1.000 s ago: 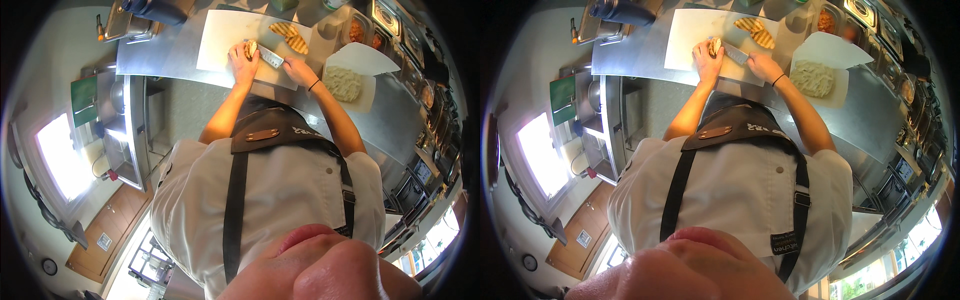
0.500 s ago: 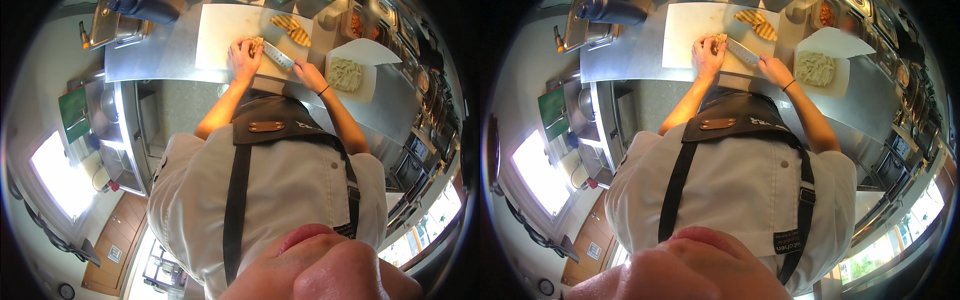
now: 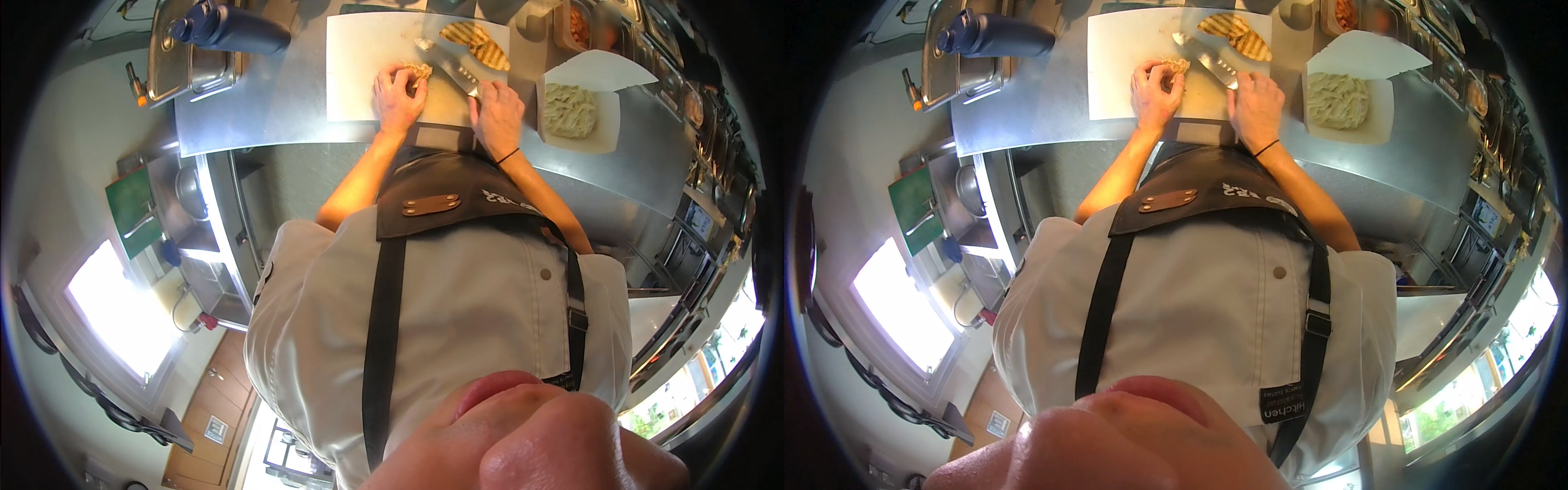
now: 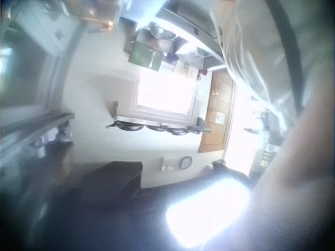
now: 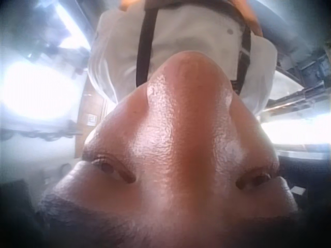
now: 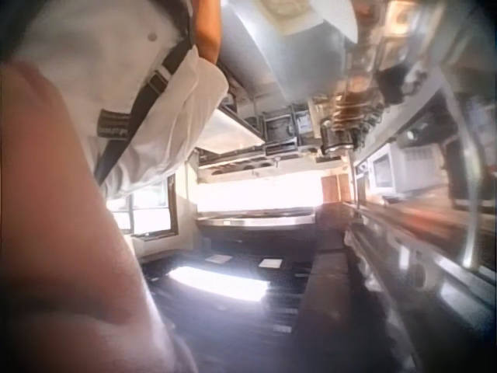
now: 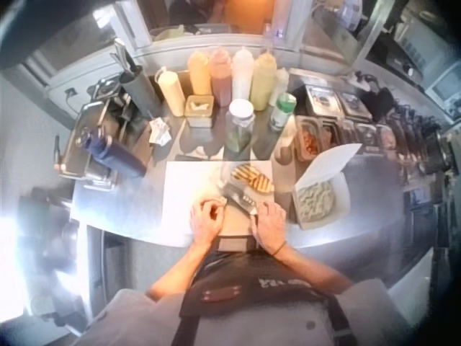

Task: The person assembles a food order by transferring cooked fries from a pan into a paper tray, placing a grilled sandwich beside them, and adding seasoning from shakers. The person then closes the tray and moves to the sink to wash the pan.

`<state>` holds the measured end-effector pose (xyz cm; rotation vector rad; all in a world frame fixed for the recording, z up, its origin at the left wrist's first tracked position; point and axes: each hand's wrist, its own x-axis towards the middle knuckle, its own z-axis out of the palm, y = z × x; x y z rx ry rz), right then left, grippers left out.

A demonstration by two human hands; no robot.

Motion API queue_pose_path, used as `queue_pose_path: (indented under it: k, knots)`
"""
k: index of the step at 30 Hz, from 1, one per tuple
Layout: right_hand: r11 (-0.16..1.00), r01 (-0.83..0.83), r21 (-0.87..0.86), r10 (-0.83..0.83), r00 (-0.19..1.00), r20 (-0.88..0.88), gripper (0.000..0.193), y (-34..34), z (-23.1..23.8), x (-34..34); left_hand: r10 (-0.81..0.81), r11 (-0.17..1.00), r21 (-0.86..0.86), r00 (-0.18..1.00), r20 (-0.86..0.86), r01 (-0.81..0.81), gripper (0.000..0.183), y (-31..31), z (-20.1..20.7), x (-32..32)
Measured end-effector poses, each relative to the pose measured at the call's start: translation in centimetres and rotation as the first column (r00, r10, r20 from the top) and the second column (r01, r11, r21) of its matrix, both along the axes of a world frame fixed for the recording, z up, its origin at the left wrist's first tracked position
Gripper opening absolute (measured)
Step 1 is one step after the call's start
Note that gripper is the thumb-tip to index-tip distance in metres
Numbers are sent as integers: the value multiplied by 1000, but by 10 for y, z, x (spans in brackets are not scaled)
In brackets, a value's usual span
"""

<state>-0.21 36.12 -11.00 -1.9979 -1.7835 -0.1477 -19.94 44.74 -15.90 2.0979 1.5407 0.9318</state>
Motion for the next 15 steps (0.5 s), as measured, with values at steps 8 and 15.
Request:
queue_pose_path:
  k: [8,15]
  knots:
    - [969,-201,-145,168,963,-209,21,35,-32,-69,-39,999,9,999,33,39,23,5,-1,-2]
    - [959,-29,-283,-71,939,-336,13,22,-27,-63,-40,999,6,999,35,40,23,4,-2,-2]
